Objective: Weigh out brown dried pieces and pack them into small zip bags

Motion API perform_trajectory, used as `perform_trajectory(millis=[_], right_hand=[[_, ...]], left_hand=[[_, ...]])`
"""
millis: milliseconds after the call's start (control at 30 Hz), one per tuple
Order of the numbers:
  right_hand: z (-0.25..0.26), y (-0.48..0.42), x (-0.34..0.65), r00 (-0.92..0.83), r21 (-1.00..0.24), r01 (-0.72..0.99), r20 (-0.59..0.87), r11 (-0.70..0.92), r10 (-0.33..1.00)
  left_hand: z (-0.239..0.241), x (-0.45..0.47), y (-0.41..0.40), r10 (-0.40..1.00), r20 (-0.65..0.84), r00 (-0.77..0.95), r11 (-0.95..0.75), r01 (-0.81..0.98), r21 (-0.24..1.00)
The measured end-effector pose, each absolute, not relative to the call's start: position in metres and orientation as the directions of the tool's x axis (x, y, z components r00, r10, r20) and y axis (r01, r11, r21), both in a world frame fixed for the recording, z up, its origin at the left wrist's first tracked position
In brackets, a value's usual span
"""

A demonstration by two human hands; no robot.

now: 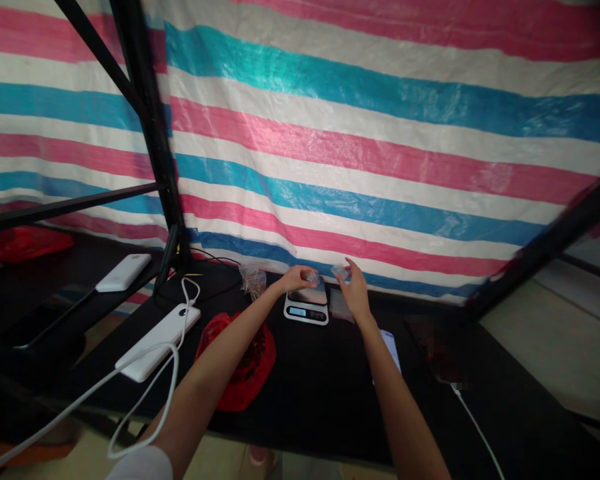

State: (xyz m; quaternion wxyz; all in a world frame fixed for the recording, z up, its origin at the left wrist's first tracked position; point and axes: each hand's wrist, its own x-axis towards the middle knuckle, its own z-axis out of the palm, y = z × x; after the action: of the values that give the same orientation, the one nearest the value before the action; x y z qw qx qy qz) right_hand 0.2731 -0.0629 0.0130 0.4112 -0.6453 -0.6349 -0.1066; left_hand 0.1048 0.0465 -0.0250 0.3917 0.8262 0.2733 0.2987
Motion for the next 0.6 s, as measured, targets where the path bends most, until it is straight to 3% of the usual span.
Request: perform_trajectory(millis=[100,200,433,500,600], right_hand=[[-0.017,-0.064,0.282,0.482,-0.567,0.816,0.556,-0.115,0.677],[-0.039,-0.07,0.285,0.613,-0.598,0.752,0.478,-0.278,0.63],[-0.07,-0.084,0.299,0.692,-0.596,0.713,0.516,-0.369,0.505],[-0.073,-0.084,0.302,0.665,-0.577,0.741,0.559,-0.345,0.495],[-0.075,-0.08,0.302,0.597,-0.53,0.797,0.618,-0.289,0.512]], left_hand=[[-0.035,0.111,0.049,0.692,0.256,0.675,-0.576,0.301,0.76],[-0.041,0.114,0.044,0.686,0.252,0.683,-0.617,0.362,0.699],[-0.004,0.067,0.026,0.627,0.384,0.678,-0.713,0.301,0.633],[0.009,0.036,0.021,0.651,0.421,0.632,-0.689,0.26,0.676],[0.015,-0.01,0.013,0.722,0.34,0.603,-0.562,0.225,0.796]])
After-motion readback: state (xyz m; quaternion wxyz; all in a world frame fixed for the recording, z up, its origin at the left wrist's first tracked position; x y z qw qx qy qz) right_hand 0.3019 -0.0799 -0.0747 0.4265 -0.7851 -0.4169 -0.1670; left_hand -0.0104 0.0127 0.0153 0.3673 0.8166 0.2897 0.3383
